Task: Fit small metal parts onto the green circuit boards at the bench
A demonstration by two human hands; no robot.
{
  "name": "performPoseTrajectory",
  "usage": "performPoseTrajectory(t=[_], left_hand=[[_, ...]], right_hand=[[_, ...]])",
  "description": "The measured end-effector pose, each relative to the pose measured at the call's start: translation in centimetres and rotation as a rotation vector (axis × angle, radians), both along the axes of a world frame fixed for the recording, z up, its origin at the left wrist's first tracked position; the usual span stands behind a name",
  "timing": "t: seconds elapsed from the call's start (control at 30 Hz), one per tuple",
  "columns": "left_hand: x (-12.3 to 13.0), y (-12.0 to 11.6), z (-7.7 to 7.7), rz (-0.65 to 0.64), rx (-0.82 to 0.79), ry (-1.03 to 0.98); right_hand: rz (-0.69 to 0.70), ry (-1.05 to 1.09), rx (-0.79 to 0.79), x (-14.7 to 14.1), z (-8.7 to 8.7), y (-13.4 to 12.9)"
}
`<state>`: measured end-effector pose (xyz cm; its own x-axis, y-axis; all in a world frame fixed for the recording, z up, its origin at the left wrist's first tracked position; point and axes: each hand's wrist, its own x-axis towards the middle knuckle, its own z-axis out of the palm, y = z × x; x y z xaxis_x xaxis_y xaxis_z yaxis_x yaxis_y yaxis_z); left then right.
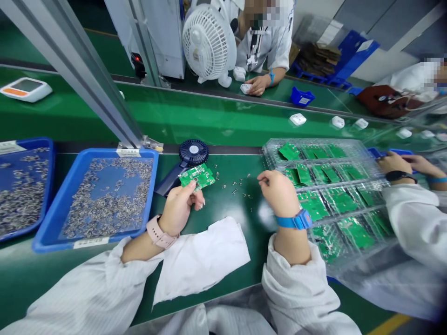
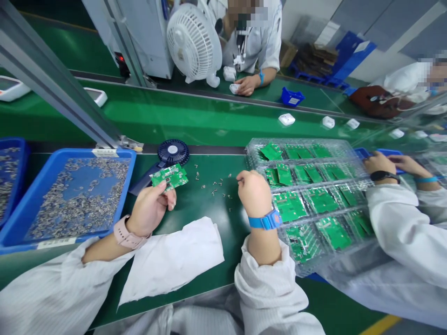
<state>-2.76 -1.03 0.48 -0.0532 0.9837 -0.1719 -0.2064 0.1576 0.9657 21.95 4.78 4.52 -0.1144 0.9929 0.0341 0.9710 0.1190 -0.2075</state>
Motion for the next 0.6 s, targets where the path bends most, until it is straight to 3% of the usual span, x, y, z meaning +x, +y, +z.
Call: performPoseTrajectory(t=[0.17, 0.6], left_hand=[[0.0, 0.0, 0.1, 0.01, -0.008, -0.029], [0.0, 0.0, 0.0, 0.009, -0.013, -0.038]], right_hand=[[0.019, -0.068, -0.189, 0.1, 0.2, -0.8], [0.209, -0.072, -0.344, -0.5, -0.6, -0.1]])
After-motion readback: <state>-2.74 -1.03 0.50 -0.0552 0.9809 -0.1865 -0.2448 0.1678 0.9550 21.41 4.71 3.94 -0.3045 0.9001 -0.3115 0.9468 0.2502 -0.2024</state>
